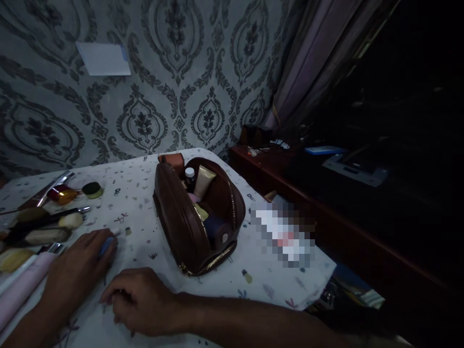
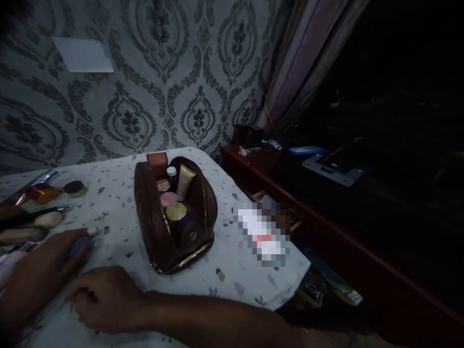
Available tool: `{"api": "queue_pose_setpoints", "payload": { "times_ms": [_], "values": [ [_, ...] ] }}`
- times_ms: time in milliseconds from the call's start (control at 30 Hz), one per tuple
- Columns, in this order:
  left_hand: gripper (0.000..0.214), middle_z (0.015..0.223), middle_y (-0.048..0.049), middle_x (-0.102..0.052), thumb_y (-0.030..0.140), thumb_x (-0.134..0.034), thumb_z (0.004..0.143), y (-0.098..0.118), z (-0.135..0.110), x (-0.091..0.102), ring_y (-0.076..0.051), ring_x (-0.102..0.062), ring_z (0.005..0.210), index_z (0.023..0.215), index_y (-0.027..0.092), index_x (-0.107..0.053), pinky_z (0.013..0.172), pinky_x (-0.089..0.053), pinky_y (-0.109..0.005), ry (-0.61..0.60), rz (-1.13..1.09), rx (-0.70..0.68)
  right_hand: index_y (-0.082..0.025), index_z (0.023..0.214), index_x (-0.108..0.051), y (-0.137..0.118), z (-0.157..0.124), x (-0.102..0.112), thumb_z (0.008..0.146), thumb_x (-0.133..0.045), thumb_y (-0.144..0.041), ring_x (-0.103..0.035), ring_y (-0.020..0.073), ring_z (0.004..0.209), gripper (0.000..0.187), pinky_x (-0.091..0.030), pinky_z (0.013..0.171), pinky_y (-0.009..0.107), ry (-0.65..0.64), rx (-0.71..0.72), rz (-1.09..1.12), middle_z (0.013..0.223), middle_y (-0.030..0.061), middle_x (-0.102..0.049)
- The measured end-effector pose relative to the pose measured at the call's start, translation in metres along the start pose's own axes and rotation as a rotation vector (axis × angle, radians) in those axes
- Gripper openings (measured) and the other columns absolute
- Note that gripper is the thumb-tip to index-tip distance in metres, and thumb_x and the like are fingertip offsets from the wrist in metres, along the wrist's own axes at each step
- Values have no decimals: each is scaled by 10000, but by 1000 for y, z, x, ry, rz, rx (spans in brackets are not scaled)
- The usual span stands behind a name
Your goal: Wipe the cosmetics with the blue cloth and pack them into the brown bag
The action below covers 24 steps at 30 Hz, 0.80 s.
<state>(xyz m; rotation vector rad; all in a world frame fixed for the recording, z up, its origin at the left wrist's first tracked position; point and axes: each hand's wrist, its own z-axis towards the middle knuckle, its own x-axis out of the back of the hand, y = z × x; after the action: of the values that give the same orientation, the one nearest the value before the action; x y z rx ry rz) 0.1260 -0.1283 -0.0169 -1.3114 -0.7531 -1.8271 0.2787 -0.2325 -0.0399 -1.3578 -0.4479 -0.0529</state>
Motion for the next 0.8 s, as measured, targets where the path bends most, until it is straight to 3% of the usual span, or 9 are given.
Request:
{"api": "queue_pose_setpoints", "payload": {
  "times_ms": [167,433,567,800],
  "values": [
    [394,1068,-84,-744,486,-373,935,-9,-10,-10,-277,-698,1012,1054,226,-645,794,-568,-383,88,-149,-60,-120,967,-742,1,1,-1,823,-533,-35,-612,80,639,268,-498,683,147,12,37,-29,801,2,-688],
    [355,1115,-51,-739,491,-401,968,-20,-20,-23,-249,-715,989,1141,266,-614,787,-580,-352,157,-211,-154,-123,1007,-740,4,4,-1,819,-537,-39,-674,110,808,289,-508,809,164,-38,52,-107,924,38,-738],
    [364,1185,-68,-724,464,-355,984,-23,-26,-31,-286,-707,1032,1120,270,-631,675,-590,-370,134,-168,-194,-170,967,-740,10,5,-5,814,-538,-50,-675,108,823,280,-512,827,173,-49,30,-92,940,11,-744],
    [349,1167,-31,-736,471,-384,972,-22,-24,-30,-262,-705,1028,1061,288,-667,739,-604,-364,122,-193,-225,-158,940,-732,7,5,-2,809,-529,-38,-678,117,844,270,-513,833,187,-27,31,-44,918,24,-736]
  ]
}}
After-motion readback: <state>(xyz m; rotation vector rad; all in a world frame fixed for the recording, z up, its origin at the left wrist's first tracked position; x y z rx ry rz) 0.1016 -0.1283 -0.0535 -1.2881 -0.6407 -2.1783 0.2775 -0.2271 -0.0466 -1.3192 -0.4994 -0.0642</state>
